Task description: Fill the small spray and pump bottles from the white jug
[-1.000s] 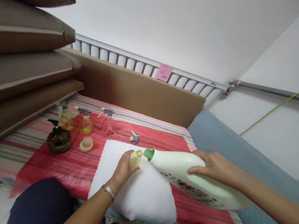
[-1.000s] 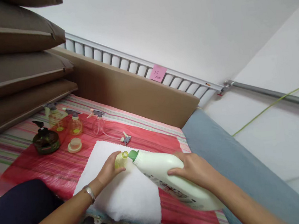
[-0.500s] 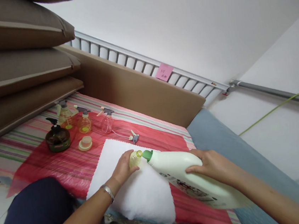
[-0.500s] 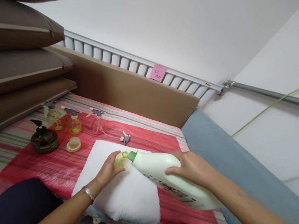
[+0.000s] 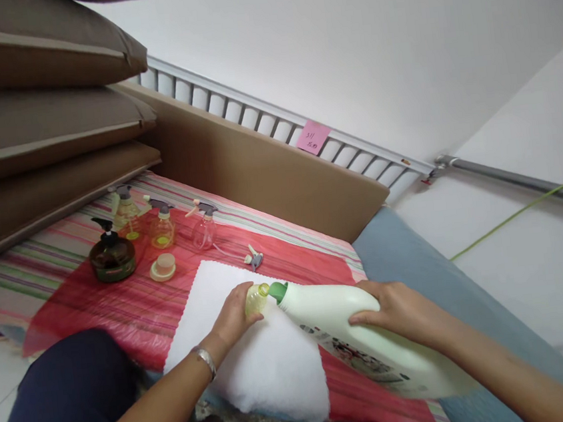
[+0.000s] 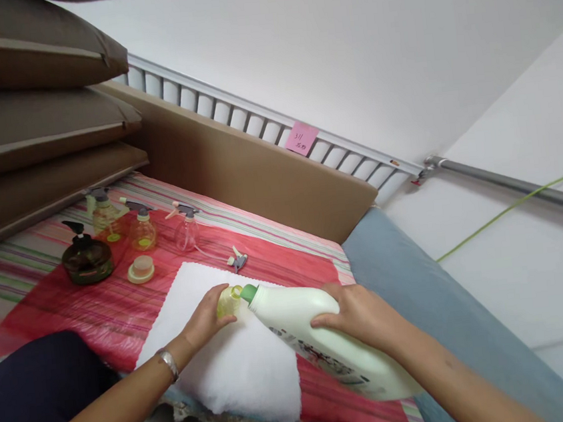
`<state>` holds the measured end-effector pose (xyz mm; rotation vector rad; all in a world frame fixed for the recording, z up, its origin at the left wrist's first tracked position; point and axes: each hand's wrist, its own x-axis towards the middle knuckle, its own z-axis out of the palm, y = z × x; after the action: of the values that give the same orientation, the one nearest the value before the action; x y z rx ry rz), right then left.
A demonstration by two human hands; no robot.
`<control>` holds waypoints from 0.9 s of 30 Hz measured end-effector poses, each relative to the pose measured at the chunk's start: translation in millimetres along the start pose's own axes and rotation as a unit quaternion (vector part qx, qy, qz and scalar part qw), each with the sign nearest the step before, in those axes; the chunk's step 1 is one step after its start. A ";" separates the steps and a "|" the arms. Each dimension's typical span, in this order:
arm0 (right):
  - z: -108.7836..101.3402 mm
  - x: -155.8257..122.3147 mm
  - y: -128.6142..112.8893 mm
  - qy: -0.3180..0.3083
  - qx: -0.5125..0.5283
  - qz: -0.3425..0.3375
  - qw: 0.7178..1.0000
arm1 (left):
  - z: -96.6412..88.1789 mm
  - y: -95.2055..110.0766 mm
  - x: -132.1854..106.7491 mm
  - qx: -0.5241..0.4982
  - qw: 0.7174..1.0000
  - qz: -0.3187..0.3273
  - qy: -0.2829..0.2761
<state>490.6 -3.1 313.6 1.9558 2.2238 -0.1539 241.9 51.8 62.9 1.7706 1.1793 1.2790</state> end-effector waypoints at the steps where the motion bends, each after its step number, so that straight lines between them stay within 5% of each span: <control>1: 0.2 0.3 -0.2 -0.002 0.004 -0.001 1.000 | 0.1 0.2 -0.1 -0.001 1.000 0.001 0.001; 11: 11.2 -1.0 15.7 0.004 0.082 0.012 0.997 | -0.4 -3.8 0.7 -0.009 1.000 -0.008 0.012; 27: 33.2 -24.4 54.9 0.118 0.156 -0.002 0.981 | 0.5 -13.7 -0.8 -0.001 1.000 0.001 0.019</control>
<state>550.1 -26.0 288.0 2.2327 2.4795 -0.3029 238.3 56.4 50.5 1.7533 1.1960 1.3197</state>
